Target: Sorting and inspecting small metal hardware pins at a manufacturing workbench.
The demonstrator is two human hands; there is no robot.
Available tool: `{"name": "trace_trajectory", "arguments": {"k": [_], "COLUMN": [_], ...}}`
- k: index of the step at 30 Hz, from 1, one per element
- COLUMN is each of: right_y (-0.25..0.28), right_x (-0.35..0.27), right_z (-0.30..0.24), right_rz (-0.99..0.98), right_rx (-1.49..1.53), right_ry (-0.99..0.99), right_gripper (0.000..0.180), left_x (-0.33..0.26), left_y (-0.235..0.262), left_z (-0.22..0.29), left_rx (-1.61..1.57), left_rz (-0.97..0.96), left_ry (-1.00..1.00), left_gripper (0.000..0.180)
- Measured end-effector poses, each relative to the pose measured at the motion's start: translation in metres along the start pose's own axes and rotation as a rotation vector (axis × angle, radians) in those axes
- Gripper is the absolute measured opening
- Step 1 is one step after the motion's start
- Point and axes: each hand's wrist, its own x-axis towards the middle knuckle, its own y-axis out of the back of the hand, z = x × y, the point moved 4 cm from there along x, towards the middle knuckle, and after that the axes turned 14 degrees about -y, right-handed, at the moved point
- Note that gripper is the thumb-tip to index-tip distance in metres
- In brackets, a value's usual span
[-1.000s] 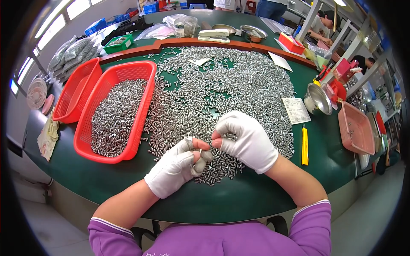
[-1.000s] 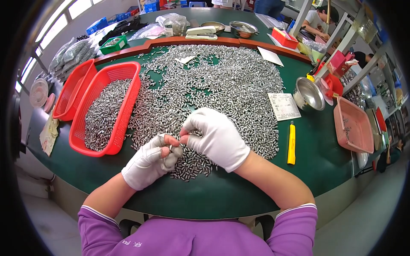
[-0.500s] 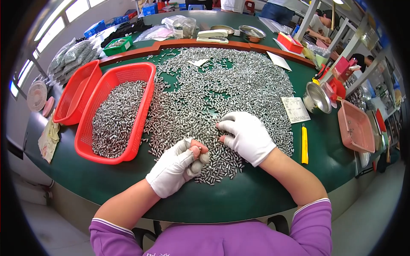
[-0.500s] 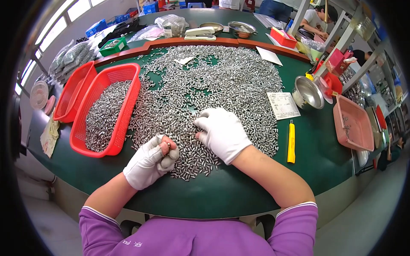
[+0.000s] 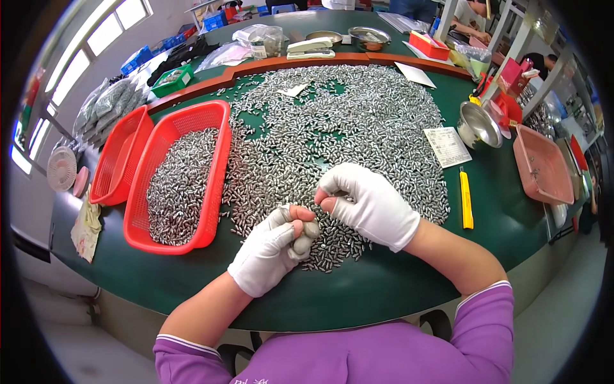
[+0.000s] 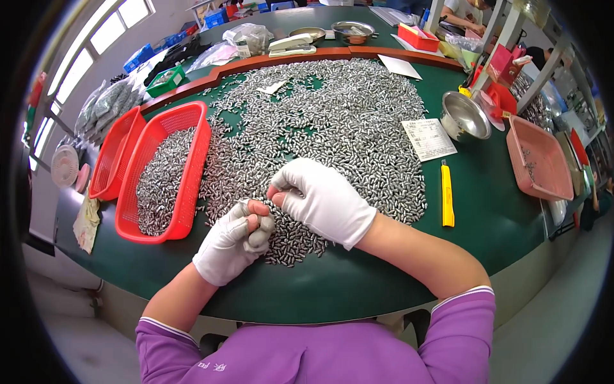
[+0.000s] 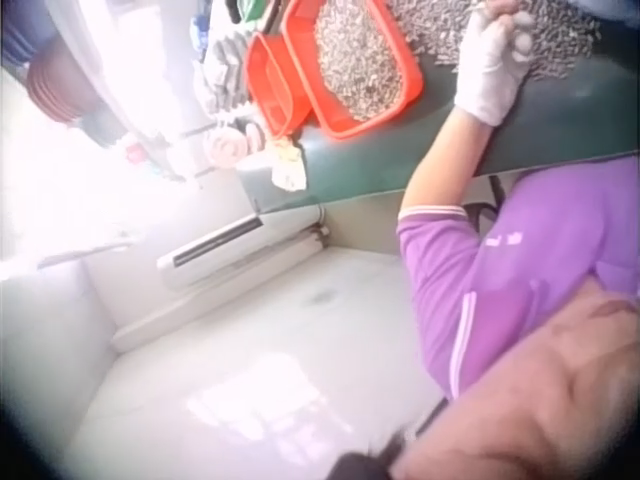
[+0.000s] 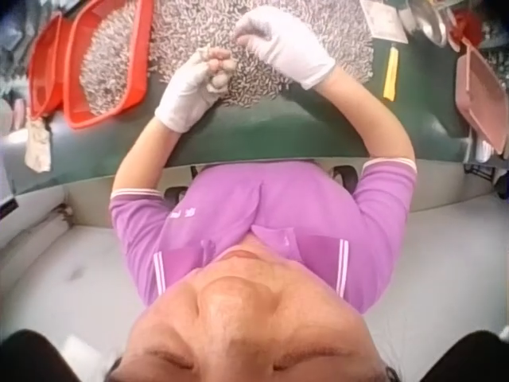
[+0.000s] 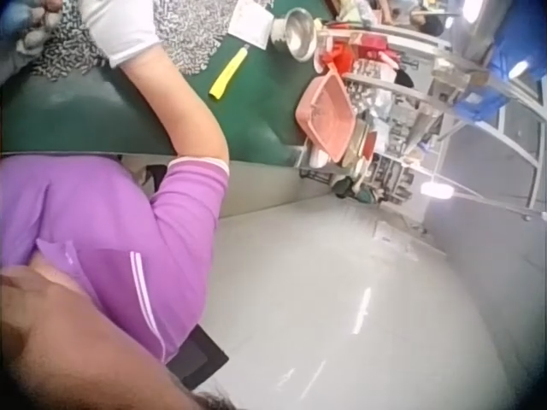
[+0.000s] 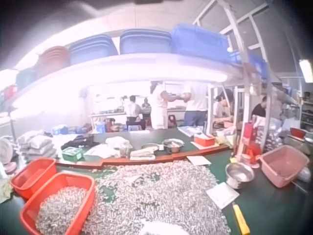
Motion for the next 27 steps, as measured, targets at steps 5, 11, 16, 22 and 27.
{"name": "trace_trajectory", "arguments": {"k": [5,11,16,22,27], "right_y": [-0.004,0.006,0.005,0.02,-0.004], "right_x": [-0.003,-0.01,-0.006,0.004,-0.011], "right_z": [0.004,-0.02,-0.003,0.005,-0.022], "right_rz": [-0.128,0.24,0.487,0.349,0.187], "right_rx": [0.273,-0.123,-0.728,-0.173,-0.519], "right_ry": [-0.207,0.508,0.421,0.242,0.57], "right_gripper": [0.01,0.019,0.043,0.026,0.022], "left_x": [0.002,0.0,0.002,0.003,0.004], "left_y": [0.0,0.001,-0.002,-0.001,-0.004], "left_z": [-0.001,0.001,0.006,0.002,0.006], "left_rx": [0.038,0.036,0.017,0.03,-0.006], "left_rz": [0.005,0.011,-0.015,0.01,0.04], "left_ry": [0.018,0.0,-0.033,-0.014,0.014], "left_gripper": [0.029,0.046,0.057,0.048,0.051]}}
